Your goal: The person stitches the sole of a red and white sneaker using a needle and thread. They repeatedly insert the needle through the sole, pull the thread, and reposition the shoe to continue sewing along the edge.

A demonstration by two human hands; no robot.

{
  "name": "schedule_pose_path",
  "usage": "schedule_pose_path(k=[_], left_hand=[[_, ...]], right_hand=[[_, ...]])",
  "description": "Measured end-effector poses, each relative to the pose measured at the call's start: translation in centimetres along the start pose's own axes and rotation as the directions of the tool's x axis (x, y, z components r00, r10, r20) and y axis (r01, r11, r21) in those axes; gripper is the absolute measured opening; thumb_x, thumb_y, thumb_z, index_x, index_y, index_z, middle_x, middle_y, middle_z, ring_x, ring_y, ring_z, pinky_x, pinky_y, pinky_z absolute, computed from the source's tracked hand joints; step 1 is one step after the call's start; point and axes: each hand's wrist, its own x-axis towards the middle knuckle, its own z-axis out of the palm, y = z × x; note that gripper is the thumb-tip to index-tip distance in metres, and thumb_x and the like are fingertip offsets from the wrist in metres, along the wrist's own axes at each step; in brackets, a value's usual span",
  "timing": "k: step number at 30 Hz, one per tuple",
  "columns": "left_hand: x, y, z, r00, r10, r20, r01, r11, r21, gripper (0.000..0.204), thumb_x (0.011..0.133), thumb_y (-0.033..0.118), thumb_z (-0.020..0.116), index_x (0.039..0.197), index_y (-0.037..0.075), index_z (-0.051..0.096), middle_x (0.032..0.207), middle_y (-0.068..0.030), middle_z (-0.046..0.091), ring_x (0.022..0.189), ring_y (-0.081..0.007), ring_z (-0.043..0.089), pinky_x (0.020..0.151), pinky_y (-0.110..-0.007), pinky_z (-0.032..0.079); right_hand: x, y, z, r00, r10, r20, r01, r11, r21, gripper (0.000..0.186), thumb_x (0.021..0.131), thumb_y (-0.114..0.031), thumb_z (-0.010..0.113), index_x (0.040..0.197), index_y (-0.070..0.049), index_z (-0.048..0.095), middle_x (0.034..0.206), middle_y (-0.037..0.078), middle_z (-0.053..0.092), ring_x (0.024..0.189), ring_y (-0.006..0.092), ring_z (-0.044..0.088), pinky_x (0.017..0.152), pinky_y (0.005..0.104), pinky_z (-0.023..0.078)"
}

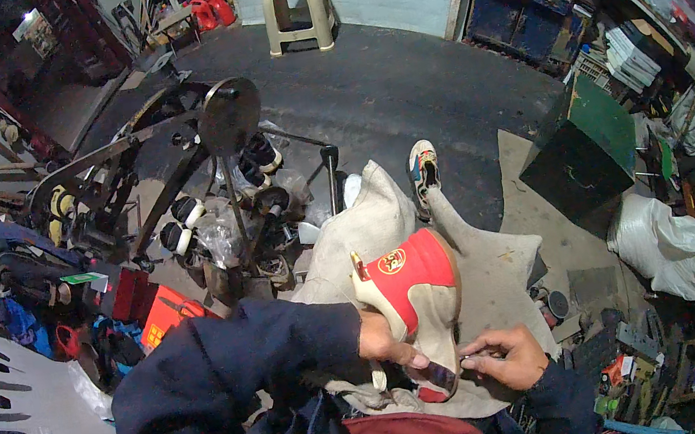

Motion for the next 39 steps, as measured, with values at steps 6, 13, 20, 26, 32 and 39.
schedule_pose_path(k=[6,13,20,26,32,39], left_hand=[[0.4,-0.4,0.6,0.992,0.037,-0.121,-0.020,0.990,0.137,0.057,0.095,0.040,0.065,0.131,-0.003,0.055,0.131,-0.0204,0.061,0.124,-0.0331,0.055,0.106,-0.038,0.042],[0.4,-0.1,0.8,0.983,-0.004,-0.184,0.031,0.989,0.144,0.052,0.097,0.038,0.062,0.128,-0.003,0.057,0.127,-0.0230,0.062,0.119,-0.0352,0.058,0.103,-0.040,0.044],[0.1,-1.0,1.0,0.974,-0.056,-0.219,0.114,0.959,0.261,0.047,0.099,0.037,0.059,0.127,-0.001,0.058,0.125,-0.0235,0.062,0.123,-0.0370,0.055,0.106,-0.042,0.042],[0.7,-2.8,1.0,0.921,0.317,-0.228,-0.162,0.842,0.514,0.044,0.100,0.040,0.053,0.108,-0.002,0.065,0.103,-0.0263,0.066,0.106,-0.0424,0.060,0.093,-0.046,0.046],[1.1,-2.8,0.5,0.957,0.210,-0.202,-0.101,0.889,0.447,0.050,0.100,0.042,0.051,0.119,-0.004,0.060,0.107,-0.0303,0.063,0.104,-0.0461,0.060,0.092,-0.048,0.046],[0.1,-2.1,0.7,0.934,0.110,-0.339,-0.037,0.976,0.215,0.056,0.098,0.043,0.056,0.131,-0.002,0.054,0.119,-0.0290,0.062,0.113,-0.0410,0.059,0.098,-0.043,0.045]], right_hand=[[-0.9,0.0,1.3,0.986,-0.081,-0.143,0.091,0.994,0.067,0.018,0.086,-0.008,0.075,0.101,0.001,0.074,0.084,0.009,0.073,0.071,0.0120,0.068,0.065,0.0281,0.053],[-0.5,-2.7,1.1,0.983,-0.185,0.002,0.155,0.815,-0.559,0.012,0.091,-0.010,0.064,0.098,-0.001,0.059,0.087,0.019,0.068,0.077,0.0422,0.066,0.068,0.0436,0.052],[0.5,-2.5,0.5,0.998,-0.053,0.032,0.060,0.953,-0.296,0.034,0.076,-0.018,0.086,0.093,0.000,0.063,0.082,0.018,0.067,0.070,0.0267,0.067,0.064,0.0359,0.051],[0.4,-0.6,0.5,0.988,-0.115,-0.107,0.043,0.854,-0.518,0.038,0.070,-0.026,0.089,0.084,-0.001,0.063,0.065,0.016,0.063,0.056,0.0283,0.064,0.053,0.0360,0.049],[0.0,1.7,-1.0,0.969,-0.176,-0.175,0.005,0.719,-0.695,0.046,0.063,-0.038,0.089,0.074,-0.002,0.062,0.060,0.016,0.060,0.055,0.0343,0.063,0.052,0.0404,0.048],[-4.5,4.0,-2.3,0.912,0.139,-0.385,-0.245,0.939,-0.242,0.044,0.068,-0.039,0.086,0.084,-0.003,0.067,0.059,0.002,0.055,0.052,0.0124,0.052,0.050,0.0267,0.038]])
